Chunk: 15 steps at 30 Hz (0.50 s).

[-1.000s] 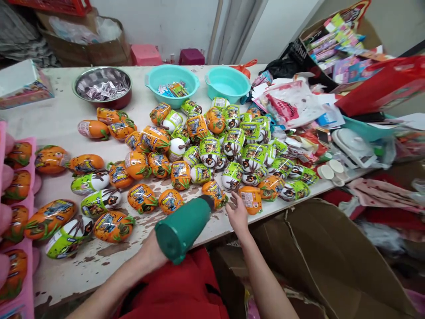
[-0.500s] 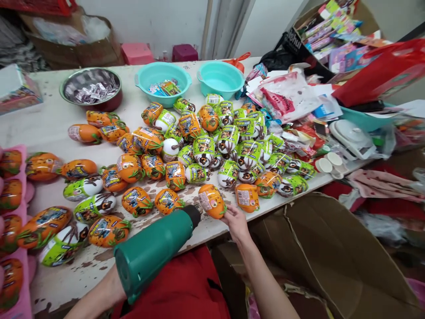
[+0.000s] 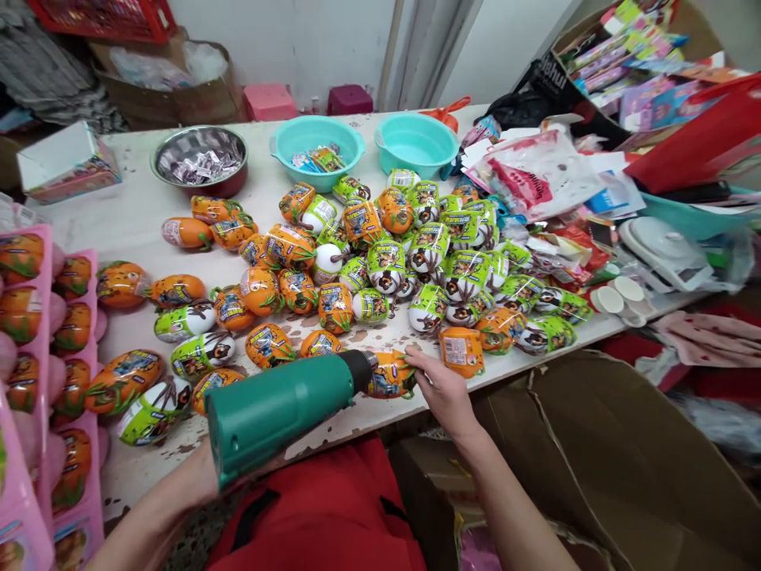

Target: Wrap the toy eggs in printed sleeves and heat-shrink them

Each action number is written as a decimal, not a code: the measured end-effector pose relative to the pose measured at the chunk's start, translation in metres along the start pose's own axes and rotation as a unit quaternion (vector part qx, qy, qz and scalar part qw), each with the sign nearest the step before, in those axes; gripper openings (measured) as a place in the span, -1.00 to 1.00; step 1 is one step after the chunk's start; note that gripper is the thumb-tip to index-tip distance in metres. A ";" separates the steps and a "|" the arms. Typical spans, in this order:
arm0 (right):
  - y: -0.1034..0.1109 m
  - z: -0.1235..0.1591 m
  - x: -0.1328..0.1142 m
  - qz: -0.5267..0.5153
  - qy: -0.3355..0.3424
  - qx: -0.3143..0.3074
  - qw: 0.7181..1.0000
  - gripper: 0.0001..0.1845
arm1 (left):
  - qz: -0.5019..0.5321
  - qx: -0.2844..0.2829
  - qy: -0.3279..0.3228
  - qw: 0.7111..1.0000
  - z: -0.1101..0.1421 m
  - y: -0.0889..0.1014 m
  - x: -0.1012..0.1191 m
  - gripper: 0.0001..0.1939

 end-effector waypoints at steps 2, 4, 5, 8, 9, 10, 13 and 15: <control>0.001 0.000 0.004 -0.035 -0.014 0.002 0.999 -0.76 | 0.034 -0.037 0.014 0.999 -0.002 0.000 0.001 -0.77; -0.002 0.002 0.012 -0.112 -0.044 0.030 0.992 -0.79 | 0.079 -0.045 0.024 0.996 0.000 0.001 0.003 -0.74; -0.004 0.003 0.017 -0.160 -0.060 0.046 0.984 -0.79 | 0.100 -0.044 0.029 0.994 0.002 0.002 0.003 -0.74; -0.015 0.005 0.032 -0.279 -0.099 0.091 0.951 -0.76 | 0.144 -0.057 0.061 0.986 0.010 0.003 0.005 -0.72; -0.018 0.005 0.037 -0.301 -0.110 0.102 0.942 -0.75 | 0.156 -0.065 0.069 0.983 0.011 0.002 0.005 -0.72; -0.022 0.006 0.041 -0.317 -0.122 0.111 0.934 -0.73 | 0.167 -0.072 0.070 0.981 0.010 0.002 0.006 -0.71; -0.033 0.008 0.054 -0.362 -0.163 0.139 0.907 -0.68 | 0.177 -0.054 0.051 0.981 0.005 -0.003 0.003 -0.74; -0.041 0.011 0.061 -0.387 -0.194 0.156 0.888 -0.63 | 0.165 -0.046 0.063 0.983 0.001 -0.009 -0.004 -0.74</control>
Point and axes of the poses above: each hand's wrist, its own z-axis away from the middle knuckle, its own y-axis out of the back of the hand, x = y × z, the point moved 2 cm from there along -z, towards the middle knuckle, and after that the axes turned 15 degrees about -x, right-handed, at the moved point
